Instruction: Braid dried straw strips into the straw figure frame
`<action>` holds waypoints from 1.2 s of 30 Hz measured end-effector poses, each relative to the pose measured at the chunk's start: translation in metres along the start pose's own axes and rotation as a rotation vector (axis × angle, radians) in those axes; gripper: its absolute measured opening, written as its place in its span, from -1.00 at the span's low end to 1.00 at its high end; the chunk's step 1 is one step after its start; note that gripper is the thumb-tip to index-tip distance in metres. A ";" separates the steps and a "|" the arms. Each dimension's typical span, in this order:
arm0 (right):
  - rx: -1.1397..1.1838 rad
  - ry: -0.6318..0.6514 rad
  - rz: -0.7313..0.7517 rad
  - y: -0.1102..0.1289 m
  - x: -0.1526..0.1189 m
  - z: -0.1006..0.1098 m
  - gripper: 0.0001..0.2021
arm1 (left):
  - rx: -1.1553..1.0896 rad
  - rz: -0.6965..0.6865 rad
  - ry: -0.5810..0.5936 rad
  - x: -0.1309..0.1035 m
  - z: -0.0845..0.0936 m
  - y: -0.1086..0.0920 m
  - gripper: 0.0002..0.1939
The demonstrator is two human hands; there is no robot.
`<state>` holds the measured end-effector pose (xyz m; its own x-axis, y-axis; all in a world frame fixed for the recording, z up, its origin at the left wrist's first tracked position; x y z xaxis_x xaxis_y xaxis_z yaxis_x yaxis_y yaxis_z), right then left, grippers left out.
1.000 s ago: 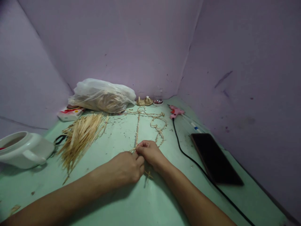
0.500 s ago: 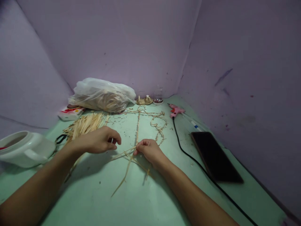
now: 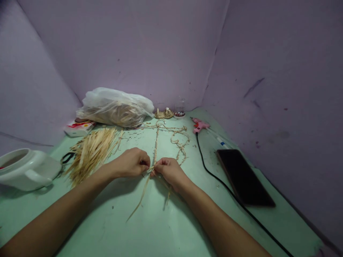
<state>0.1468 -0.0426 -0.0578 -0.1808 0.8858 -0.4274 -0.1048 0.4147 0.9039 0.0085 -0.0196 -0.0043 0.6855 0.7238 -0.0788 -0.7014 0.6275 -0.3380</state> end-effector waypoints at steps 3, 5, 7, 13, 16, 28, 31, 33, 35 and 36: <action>0.016 0.007 0.003 0.000 0.001 -0.001 -0.96 | 0.092 0.040 -0.058 0.005 -0.008 -0.006 -0.78; 0.023 0.005 0.007 -0.001 0.001 -0.001 -0.96 | 0.047 0.073 -0.065 0.008 -0.013 -0.006 -0.79; 0.019 0.003 0.011 -0.001 0.000 -0.001 -0.95 | -0.068 0.108 -0.062 0.009 -0.019 -0.004 -0.80; 0.003 -0.004 -0.006 0.003 -0.002 -0.002 -0.94 | -0.645 0.404 -0.023 0.010 -0.026 -0.001 -0.63; 0.026 0.001 -0.014 0.005 -0.003 -0.003 -0.93 | -0.911 0.452 0.097 0.007 -0.023 -0.004 -0.64; -0.009 0.000 0.020 0.001 -0.002 -0.002 -0.95 | -0.747 0.515 -0.008 0.008 -0.026 0.003 -0.91; -0.001 -0.009 0.031 0.000 -0.001 -0.002 -0.93 | -0.469 0.524 -0.118 0.008 -0.028 -0.001 -0.90; 0.018 -0.021 0.024 0.000 -0.001 -0.001 -0.93 | -0.269 0.517 -0.180 0.006 -0.029 -0.006 -0.87; 0.045 -0.033 0.012 -0.001 0.000 -0.001 -0.93 | -0.143 0.514 -0.230 0.004 -0.030 -0.012 -0.83; 0.058 -0.038 0.005 -0.001 0.000 0.000 -0.93 | -0.125 0.501 -0.247 0.004 -0.030 -0.014 -0.82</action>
<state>0.1467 -0.0426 -0.0587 -0.1440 0.8946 -0.4231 -0.0473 0.4208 0.9059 0.0270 -0.0343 -0.0283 0.1983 0.9793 -0.0418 -0.8902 0.1621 -0.4257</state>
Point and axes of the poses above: each hand's wrist, its own x-axis towards the middle knuckle, its own z-axis out of the back of the hand, y = z × x, the point moved 2 cm from there along x, towards the middle knuckle, and after that the axes turned 6 degrees about -z, right-handed, at the moved point
